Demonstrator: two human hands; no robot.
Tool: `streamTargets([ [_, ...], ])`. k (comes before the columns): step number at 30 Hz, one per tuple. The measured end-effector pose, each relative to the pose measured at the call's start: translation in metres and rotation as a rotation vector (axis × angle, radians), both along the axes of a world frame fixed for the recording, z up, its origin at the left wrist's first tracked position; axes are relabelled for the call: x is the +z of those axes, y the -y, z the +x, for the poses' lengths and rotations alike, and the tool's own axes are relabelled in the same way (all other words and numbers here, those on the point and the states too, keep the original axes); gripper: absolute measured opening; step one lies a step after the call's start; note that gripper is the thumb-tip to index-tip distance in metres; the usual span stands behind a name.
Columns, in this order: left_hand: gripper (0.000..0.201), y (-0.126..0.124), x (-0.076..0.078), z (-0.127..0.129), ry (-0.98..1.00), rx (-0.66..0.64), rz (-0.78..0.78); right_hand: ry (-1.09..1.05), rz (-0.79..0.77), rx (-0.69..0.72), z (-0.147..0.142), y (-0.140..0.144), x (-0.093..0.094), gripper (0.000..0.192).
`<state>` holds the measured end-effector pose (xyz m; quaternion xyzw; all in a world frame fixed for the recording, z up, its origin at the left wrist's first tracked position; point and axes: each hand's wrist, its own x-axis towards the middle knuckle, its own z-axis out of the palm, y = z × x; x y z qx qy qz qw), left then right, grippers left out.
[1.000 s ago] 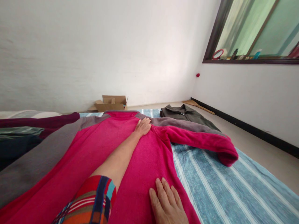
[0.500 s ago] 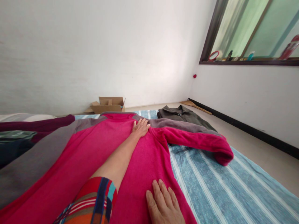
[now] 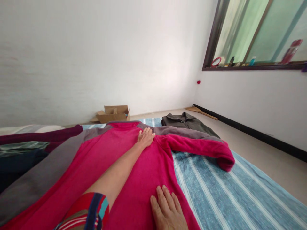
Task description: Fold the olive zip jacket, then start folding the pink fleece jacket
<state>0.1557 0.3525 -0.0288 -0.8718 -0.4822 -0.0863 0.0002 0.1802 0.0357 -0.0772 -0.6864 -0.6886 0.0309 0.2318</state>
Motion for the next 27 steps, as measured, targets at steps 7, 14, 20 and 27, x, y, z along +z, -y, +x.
streamTargets([
  [7,0.054,0.073,0.017,-0.029,-0.074,-0.033,-0.11,-0.147,-0.064,0.009,-0.001,0.006,0.025,0.069],
  [14,0.065,0.159,0.026,-0.081,-0.137,-0.029,-0.238,-0.186,-0.097,0.043,0.0,0.012,0.038,0.063],
  [20,0.072,0.191,0.021,-0.101,-0.181,0.017,-0.232,-0.153,-0.223,0.079,0.002,0.009,0.039,0.063],
  [27,0.071,0.194,0.01,-0.103,-0.181,0.033,-0.198,-0.173,-0.197,0.069,0.001,0.013,0.043,0.06],
])
